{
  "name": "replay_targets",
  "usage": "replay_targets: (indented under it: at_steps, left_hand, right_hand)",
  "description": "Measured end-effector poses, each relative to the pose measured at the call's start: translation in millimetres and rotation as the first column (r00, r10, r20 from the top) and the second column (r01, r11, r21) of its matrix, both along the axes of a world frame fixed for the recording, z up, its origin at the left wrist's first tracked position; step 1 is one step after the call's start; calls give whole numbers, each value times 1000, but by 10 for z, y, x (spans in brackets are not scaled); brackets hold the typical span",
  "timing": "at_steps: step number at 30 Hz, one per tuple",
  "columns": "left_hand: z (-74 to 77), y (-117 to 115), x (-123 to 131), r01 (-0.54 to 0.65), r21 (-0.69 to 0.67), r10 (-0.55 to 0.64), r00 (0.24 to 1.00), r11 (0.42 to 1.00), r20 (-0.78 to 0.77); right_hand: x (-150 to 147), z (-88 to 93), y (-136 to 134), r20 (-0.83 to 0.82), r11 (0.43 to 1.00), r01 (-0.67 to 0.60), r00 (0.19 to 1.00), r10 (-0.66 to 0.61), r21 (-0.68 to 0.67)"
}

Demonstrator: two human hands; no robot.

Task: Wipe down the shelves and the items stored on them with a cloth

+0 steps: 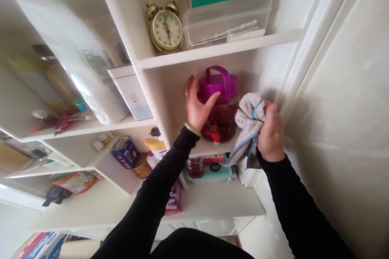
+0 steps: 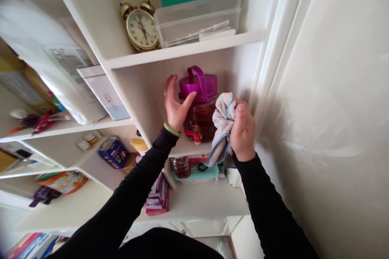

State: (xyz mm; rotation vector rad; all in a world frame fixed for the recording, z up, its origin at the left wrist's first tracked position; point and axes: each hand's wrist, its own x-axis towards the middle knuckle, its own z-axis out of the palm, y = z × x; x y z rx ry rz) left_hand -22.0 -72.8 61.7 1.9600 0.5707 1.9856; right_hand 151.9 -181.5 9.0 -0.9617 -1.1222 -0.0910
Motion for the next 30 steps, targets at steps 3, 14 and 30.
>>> replay_targets:
  at_steps: [3,14,30]
  left_hand:
    - [-154,-529,29,56,-31,-58,996,998,-67]
    - [-422,-828,178,454,-376,-543,821,808,-177]
    - [36,-194,-299,253,-335,-343,907,907,-244]
  right_hand:
    - [-22,-21,-74,98,995,69,992,-76,68]
    - [-118,112,-338,315,990,141,939,-137,11]
    - [141,319,139,-8,914,-185,981,196,-362]
